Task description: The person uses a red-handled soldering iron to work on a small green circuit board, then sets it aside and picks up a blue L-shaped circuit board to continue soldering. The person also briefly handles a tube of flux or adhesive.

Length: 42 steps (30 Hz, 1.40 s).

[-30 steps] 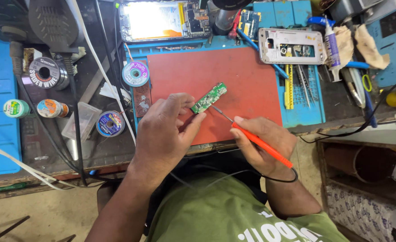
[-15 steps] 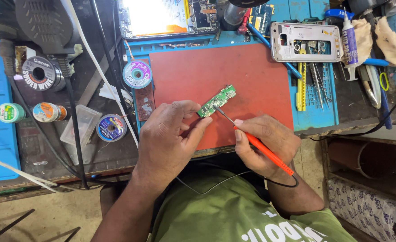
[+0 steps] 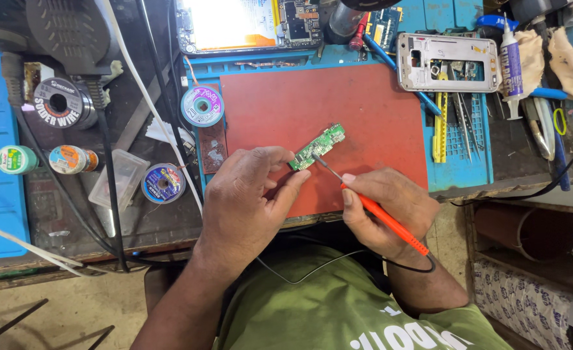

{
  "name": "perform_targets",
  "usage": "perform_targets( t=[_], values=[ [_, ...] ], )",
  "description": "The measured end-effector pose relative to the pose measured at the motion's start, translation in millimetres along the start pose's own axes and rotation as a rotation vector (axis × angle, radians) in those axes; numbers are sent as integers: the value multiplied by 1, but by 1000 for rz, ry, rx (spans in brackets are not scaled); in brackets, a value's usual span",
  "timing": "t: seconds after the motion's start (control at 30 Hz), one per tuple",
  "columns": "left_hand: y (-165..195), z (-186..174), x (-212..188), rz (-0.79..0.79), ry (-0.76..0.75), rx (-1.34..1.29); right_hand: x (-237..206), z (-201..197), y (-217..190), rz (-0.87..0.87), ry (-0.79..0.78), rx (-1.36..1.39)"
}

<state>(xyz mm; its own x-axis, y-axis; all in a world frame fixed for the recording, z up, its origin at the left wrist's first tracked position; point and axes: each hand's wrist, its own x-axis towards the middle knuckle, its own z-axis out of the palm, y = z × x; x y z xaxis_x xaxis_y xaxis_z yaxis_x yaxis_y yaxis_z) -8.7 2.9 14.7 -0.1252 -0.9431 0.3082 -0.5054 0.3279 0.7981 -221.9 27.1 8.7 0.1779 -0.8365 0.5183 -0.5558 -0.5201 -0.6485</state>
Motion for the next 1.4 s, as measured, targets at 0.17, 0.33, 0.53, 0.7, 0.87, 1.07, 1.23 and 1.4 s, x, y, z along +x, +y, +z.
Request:
perform_targets(
  t=[0.17, 0.33, 0.53, 0.7, 0.87, 1.07, 1.23, 1.4],
  values=[
    [0, 0, 0, 11, 14, 6, 0, 1, 1, 41, 49, 48],
    [0, 0, 1, 12, 4, 2, 0, 1, -2, 24, 26, -10],
    [2, -1, 0, 6, 0, 18, 3, -1, -4, 49, 28, -25],
    [2, -1, 1, 24, 8, 7, 3, -2, -6, 71, 6, -8],
    [3, -1, 0, 23, 13, 13, 2, -4, -6, 55, -30, 8],
    [3, -2, 0, 27, 2, 11, 0, -1, -1, -26, 28, -11],
    [3, -2, 1, 36, 2, 19, -2, 0, 1, -2, 36, -15],
    [3, -1, 0, 37, 1, 18, -1, -2, -1, 40, 37, -11]
  ],
)
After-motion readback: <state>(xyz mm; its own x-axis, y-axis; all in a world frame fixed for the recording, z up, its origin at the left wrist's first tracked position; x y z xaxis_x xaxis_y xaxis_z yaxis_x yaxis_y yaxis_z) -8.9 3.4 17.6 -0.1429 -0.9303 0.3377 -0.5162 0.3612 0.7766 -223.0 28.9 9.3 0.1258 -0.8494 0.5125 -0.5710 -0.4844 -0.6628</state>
